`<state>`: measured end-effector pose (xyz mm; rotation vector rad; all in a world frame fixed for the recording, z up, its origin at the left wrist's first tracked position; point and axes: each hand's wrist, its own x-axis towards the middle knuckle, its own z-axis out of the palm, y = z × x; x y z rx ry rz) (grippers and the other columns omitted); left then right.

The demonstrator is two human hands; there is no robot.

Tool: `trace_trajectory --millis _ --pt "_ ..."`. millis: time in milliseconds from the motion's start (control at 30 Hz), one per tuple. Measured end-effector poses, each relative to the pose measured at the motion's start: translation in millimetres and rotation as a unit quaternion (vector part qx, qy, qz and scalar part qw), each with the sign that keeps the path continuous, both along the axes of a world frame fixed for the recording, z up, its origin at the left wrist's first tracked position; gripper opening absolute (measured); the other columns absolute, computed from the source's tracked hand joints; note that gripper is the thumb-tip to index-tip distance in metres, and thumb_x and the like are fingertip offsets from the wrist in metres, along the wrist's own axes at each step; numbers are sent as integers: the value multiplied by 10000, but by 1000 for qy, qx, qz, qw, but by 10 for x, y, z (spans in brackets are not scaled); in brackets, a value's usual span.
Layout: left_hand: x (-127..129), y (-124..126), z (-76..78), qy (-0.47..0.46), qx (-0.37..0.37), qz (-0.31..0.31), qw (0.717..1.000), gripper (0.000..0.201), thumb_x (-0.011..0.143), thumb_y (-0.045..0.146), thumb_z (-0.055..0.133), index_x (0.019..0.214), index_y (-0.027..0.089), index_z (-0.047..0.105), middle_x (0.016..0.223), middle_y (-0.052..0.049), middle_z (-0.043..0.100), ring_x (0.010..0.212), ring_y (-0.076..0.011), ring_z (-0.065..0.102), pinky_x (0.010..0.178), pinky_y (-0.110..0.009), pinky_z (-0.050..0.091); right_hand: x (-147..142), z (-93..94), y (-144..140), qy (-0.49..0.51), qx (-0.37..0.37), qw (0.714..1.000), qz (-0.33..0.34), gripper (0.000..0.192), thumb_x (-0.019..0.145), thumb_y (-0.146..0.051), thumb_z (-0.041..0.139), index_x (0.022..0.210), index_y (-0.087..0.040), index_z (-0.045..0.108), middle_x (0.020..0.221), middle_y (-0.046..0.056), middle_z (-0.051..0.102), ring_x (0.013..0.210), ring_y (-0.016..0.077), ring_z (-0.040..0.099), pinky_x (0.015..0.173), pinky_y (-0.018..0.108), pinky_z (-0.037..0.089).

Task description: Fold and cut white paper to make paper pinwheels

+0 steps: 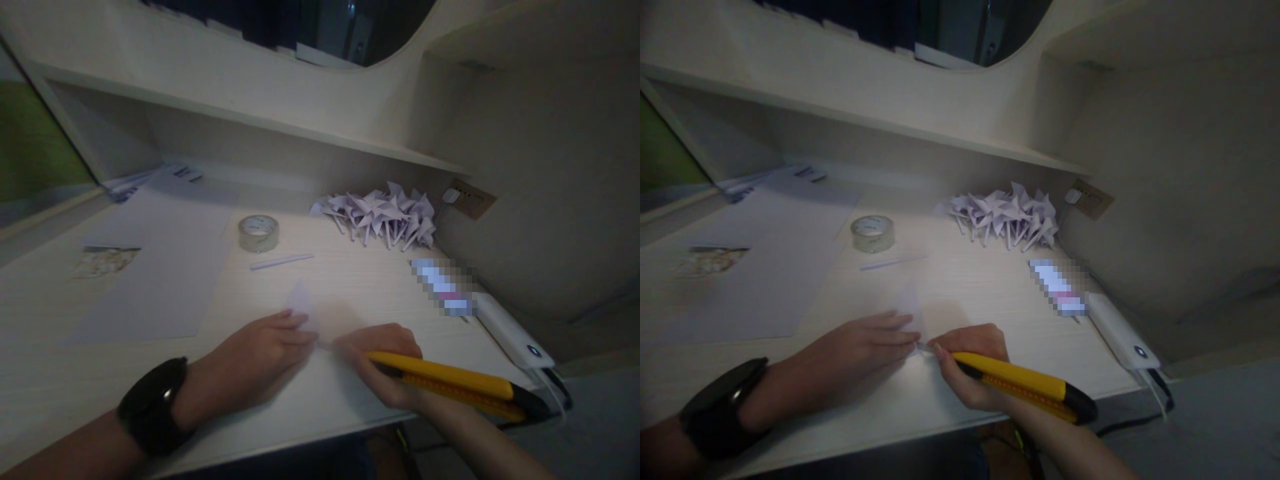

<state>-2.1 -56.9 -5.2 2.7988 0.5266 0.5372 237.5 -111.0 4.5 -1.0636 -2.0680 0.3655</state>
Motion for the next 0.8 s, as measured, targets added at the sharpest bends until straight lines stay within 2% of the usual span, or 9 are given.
trace_trajectory --millis 167,400,567,800 --pt "10 -16 -17 -6 21 3 1000 283 962 199 447 1172 215 636 1200 -44 668 1226 -210 529 1091 -413 368 22 -7 -24 -10 1 1000 -4 247 902 -279 488 828 -211 713 776 30 750 705 150 712 705 266 600" --pt "43 -71 -40 -15 70 3 997 269 957 196 447 1148 191 637 1163 -64 671 1125 -207 576 1024 -402 411 -2 -22 -35 -9 12 1000 -5 216 890 -259 513 838 -210 717 796 41 752 713 162 716 709 272 607" --pt "54 -70 -11 -20 62 -1 998 256 965 192 439 1117 204 644 1085 -54 698 1046 -194 606 949 -367 437 -5 -31 -32 -2 17 1000 -11 229 891 -268 510 813 -222 721 766 33 751 690 160 717 715 264 607" --pt "56 -65 -73 -26 51 9 998 247 959 212 449 1106 210 648 1084 -55 701 1117 -201 589 990 -368 398 14 -24 -24 -13 3 1000 -3 232 882 -290 518 811 -221 728 768 27 753 719 162 721 711 258 611"
